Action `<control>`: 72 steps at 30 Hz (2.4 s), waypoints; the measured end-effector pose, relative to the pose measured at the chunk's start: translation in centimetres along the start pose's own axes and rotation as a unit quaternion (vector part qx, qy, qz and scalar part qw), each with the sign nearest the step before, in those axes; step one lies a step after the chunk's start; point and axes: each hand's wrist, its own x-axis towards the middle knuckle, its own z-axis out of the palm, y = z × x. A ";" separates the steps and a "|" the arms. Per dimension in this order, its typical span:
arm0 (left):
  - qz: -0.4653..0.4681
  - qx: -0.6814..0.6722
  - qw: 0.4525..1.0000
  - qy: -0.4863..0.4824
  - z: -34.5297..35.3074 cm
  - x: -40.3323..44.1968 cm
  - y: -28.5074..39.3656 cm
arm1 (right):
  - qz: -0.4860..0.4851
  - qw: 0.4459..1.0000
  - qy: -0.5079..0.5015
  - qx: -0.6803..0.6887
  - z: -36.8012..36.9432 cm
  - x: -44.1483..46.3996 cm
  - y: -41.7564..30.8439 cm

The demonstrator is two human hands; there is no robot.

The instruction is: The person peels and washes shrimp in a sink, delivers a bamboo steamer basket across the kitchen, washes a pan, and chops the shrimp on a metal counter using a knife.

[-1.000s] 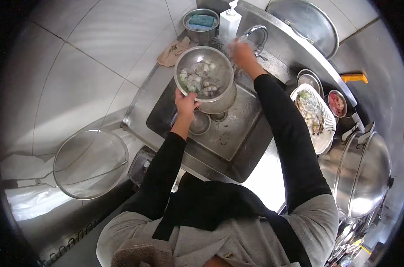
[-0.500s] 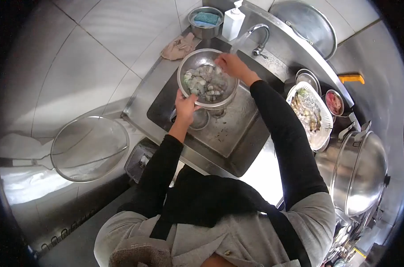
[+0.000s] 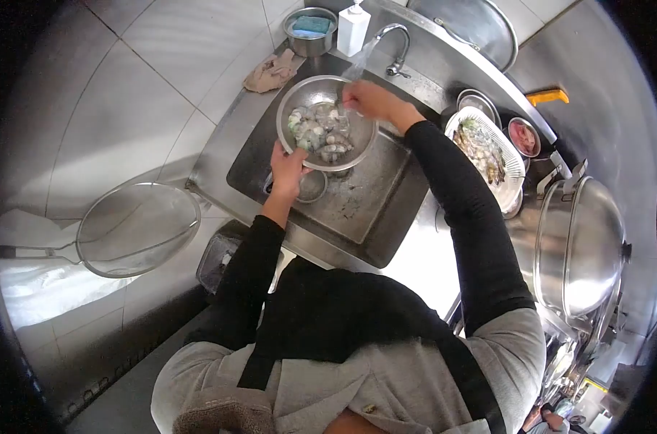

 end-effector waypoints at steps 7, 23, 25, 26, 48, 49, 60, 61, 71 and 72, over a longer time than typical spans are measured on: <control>0.054 -0.056 0.997 -0.001 -0.2 1.9 -2.4 | 0.092 0.945 0.262 0.174 -3.2 -1.5 -1.5; 0.027 -0.029 0.999 -0.003 2.3 3.2 -1.1 | 0.132 0.989 0.020 0.057 2.6 1.6 0.0; 0.014 -0.020 1.000 0.006 2.2 3.0 -1.3 | 0.108 0.988 0.061 0.088 3.2 1.5 0.4; 0.018 -0.024 1.000 -0.001 2.2 3.2 -1.5 | 0.054 0.993 0.101 0.007 4.0 1.2 0.3; 0.036 -0.002 0.999 -0.037 2.7 1.4 -2.9 | 0.180 0.979 -0.077 -0.060 2.1 -4.4 -3.1; 0.041 0.004 0.998 -0.042 2.7 1.5 -2.9 | 0.144 0.989 -0.021 0.000 2.5 -4.9 -2.0; 0.058 -0.042 0.997 -0.022 1.9 1.6 -1.8 | 0.143 0.865 0.226 0.426 0.0 -3.7 -3.0; 0.039 -0.047 0.998 -0.017 1.8 1.5 -1.8 | 0.137 0.925 0.176 0.308 0.0 -3.6 -2.7; -0.008 -0.061 0.998 -0.030 0.6 1.4 -1.0 | 0.038 0.975 -0.110 -0.192 4.9 -2.3 -2.6; -0.013 -0.065 0.997 -0.030 0.7 1.1 -0.9 | 0.041 0.971 -0.097 -0.216 5.4 -2.4 -2.4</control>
